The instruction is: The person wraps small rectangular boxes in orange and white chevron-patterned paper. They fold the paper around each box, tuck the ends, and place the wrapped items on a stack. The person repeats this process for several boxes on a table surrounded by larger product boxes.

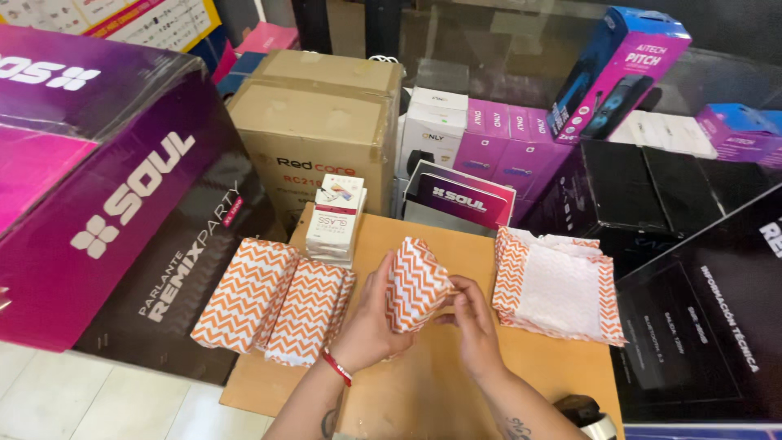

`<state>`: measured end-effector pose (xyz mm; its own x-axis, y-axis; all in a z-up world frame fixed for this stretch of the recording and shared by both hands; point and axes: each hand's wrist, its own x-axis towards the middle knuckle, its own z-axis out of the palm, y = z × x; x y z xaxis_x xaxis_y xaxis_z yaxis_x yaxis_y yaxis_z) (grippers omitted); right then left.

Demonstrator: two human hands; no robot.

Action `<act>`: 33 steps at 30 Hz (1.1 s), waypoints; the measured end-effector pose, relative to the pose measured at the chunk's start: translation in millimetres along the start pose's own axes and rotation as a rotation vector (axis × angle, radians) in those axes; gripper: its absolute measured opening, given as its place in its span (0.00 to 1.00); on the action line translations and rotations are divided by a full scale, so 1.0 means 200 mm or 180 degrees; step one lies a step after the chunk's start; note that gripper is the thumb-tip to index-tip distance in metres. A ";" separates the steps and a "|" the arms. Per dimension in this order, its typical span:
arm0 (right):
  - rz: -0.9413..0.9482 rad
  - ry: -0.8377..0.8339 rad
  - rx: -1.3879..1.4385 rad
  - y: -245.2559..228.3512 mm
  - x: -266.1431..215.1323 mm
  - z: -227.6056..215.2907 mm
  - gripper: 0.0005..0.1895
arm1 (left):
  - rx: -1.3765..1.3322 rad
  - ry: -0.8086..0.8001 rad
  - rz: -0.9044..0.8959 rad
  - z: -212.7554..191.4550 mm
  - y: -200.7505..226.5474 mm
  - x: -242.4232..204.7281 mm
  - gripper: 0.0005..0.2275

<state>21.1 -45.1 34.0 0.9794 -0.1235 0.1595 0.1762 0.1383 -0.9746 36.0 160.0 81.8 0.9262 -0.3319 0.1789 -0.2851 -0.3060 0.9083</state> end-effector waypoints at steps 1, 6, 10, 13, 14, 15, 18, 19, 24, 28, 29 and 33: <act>-0.0009 0.0035 -0.0011 -0.05 0.00 -0.04 0.25 | -0.0011 -0.0031 0.0018 0.02 -0.02 0.02 0.54; -0.0458 -0.0250 -0.1395 -0.23 -0.05 -0.20 0.16 | 0.1595 0.0372 0.1453 0.15 -0.10 0.00 0.44; -0.0186 -0.0157 -0.1236 -0.32 -0.13 -0.23 0.16 | 0.1878 0.0647 0.1731 0.21 -0.09 0.00 0.42; -0.0175 0.0048 -0.1417 -0.37 -0.15 -0.24 0.09 | 0.2102 0.0917 0.2044 0.22 -0.04 0.00 0.36; -0.0270 0.0072 -0.1603 -0.40 -0.16 -0.24 0.11 | 0.2202 0.0831 0.2008 0.23 -0.04 0.00 0.38; -0.0363 0.0097 -0.1788 -0.42 -0.17 -0.24 0.13 | 0.2301 0.0745 0.1973 0.23 -0.05 0.01 0.40; -0.0674 -0.0028 -0.2241 -0.45 -0.18 -0.26 0.19 | 0.2208 0.0516 0.1970 0.27 -0.06 0.03 0.38; -0.0669 -0.0015 -0.2243 -0.45 -0.18 -0.27 0.19 | 0.2202 0.0505 0.1977 0.28 -0.07 0.03 0.38; -0.0605 -0.0159 -0.2300 -0.44 -0.17 -0.31 0.19 | 0.2007 0.0179 0.1880 0.31 -0.07 0.04 0.41; -0.0152 -0.0150 -0.1624 -0.37 -0.17 -0.34 0.17 | 0.1924 0.0146 0.1803 0.35 -0.04 0.05 0.43; -0.0091 -0.0235 -0.1387 -0.34 -0.17 -0.35 0.16 | 0.1638 0.0080 0.1648 0.36 -0.02 0.05 0.43; 0.0087 -0.0485 -0.0490 -0.21 -0.16 -0.40 0.16 | 0.0257 -0.0260 0.0556 0.32 0.27 0.07 0.35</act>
